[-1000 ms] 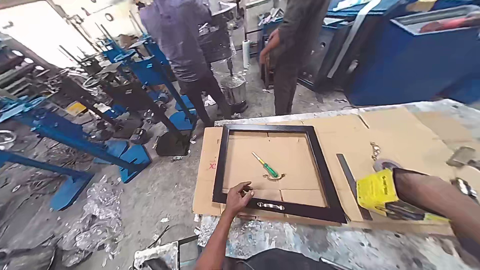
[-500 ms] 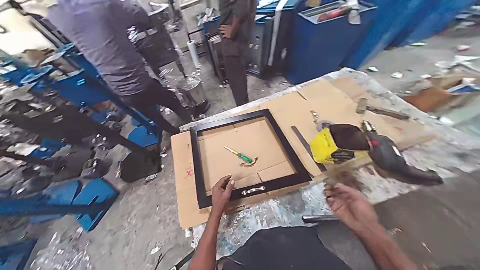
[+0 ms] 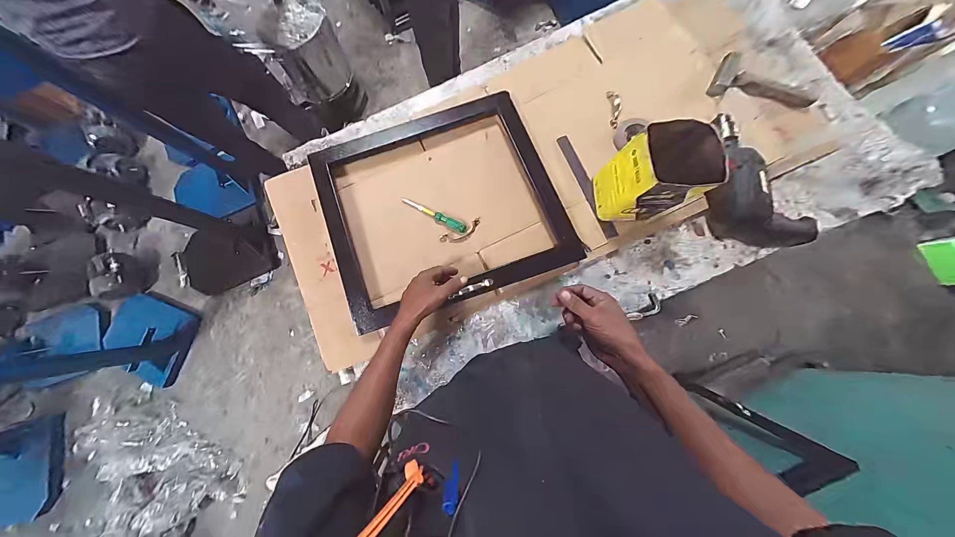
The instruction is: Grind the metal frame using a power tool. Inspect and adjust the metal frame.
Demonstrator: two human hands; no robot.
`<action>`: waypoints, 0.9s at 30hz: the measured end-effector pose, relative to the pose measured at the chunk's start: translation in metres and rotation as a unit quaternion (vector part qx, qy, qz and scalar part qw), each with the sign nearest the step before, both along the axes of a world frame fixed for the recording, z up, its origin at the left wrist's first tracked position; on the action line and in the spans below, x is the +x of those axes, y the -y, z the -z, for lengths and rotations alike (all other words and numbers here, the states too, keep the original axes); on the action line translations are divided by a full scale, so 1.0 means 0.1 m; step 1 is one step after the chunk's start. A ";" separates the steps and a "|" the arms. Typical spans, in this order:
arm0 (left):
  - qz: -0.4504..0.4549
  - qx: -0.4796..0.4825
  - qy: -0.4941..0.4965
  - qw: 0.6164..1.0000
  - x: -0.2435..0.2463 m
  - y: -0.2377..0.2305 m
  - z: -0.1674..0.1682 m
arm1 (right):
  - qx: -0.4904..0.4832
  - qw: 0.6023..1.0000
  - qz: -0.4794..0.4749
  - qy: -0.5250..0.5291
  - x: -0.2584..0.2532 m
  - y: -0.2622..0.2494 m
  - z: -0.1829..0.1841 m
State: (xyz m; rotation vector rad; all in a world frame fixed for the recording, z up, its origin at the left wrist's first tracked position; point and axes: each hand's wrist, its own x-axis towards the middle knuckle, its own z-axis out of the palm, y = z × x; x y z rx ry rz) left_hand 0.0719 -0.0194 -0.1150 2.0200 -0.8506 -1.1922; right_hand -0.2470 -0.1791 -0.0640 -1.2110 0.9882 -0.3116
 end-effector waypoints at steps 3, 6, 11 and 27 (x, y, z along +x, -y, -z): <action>0.009 0.042 0.008 0.999 -0.06 0.03 -0.05 | -0.109 0.988 -0.097 -0.058 0.18 0.13 0.11; 0.002 0.053 0.007 0.999 -0.09 0.04 -0.07 | -0.182 0.964 -0.167 -0.095 0.42 0.18 0.16; 0.020 0.091 0.039 0.995 -0.12 0.08 -0.10 | -0.238 0.932 -0.241 -0.132 0.76 0.25 0.15; 0.044 0.096 0.071 0.992 -0.12 0.03 -0.06 | -0.396 0.824 -0.378 -0.146 1.06 0.18 0.36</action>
